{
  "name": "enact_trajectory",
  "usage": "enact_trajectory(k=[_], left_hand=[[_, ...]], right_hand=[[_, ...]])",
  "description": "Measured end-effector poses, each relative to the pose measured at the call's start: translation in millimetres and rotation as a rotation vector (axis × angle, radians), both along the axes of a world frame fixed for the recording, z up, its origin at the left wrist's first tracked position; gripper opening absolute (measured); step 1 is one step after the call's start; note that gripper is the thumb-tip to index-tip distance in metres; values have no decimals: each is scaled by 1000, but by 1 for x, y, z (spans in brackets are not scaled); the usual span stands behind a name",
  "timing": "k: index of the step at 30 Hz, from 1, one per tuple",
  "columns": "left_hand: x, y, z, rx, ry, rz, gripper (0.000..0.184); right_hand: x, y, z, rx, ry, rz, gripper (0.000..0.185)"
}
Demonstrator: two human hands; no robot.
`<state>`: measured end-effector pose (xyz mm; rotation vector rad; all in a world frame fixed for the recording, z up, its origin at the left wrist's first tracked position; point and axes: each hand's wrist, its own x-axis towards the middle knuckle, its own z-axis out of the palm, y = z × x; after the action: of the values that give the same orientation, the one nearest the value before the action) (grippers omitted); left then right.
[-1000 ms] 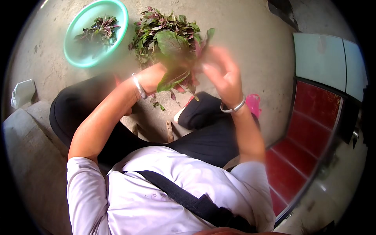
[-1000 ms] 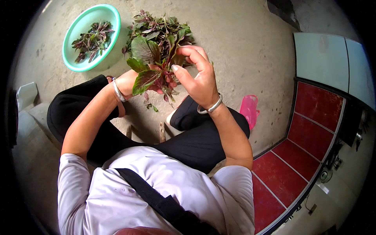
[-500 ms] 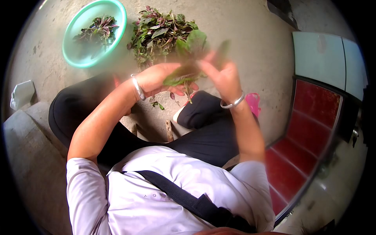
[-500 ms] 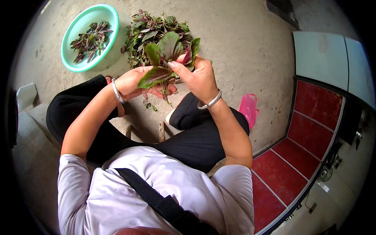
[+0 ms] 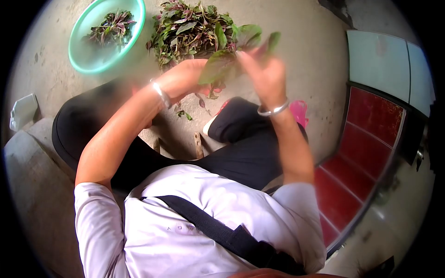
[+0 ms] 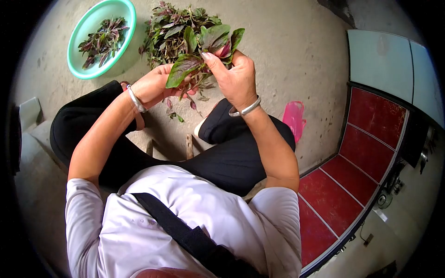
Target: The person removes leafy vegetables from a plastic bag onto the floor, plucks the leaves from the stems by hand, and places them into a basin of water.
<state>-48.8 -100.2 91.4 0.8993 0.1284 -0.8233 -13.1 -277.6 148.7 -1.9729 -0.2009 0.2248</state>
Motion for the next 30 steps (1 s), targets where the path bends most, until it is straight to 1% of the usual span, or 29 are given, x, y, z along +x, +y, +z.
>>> enact_trajectory(k=[1,4,7,10,13,16,19,22,25,28,29,30], left_hand=[[0,-2,1,36,16,43,16],[1,-2,3,149,-2,39,18],[2,0,3,156,-6,51,20],[2,2,0,42,-19,131,21],[3,0,-8,-153,-12,269,23],[0,-2,-2,-217,-64,278,27],[-2,-5,0,-174,-35,302,30],[-2,-6,7,-224,-8,287,30],[-1,-4,15,-237,-80,233,28],[1,2,18,-68,-141,93,26],[4,4,13,127,-218,-31,23],[7,4,7,276,-341,-61,22]], right_hand=[[0,0,0,4,-2,9,17],[-1,2,5,54,65,27,16],[1,-2,0,57,97,44,16],[0,0,-3,147,111,-12,14],[-1,-3,-12,360,254,-108,11],[-3,1,-18,591,367,-178,11],[-5,5,-20,762,444,-182,12],[-6,6,-17,804,551,-205,11],[-6,5,-21,798,553,-198,10],[-5,4,-21,733,478,-225,9],[-8,5,-16,657,426,-224,8],[-12,4,-14,472,295,-170,8]])
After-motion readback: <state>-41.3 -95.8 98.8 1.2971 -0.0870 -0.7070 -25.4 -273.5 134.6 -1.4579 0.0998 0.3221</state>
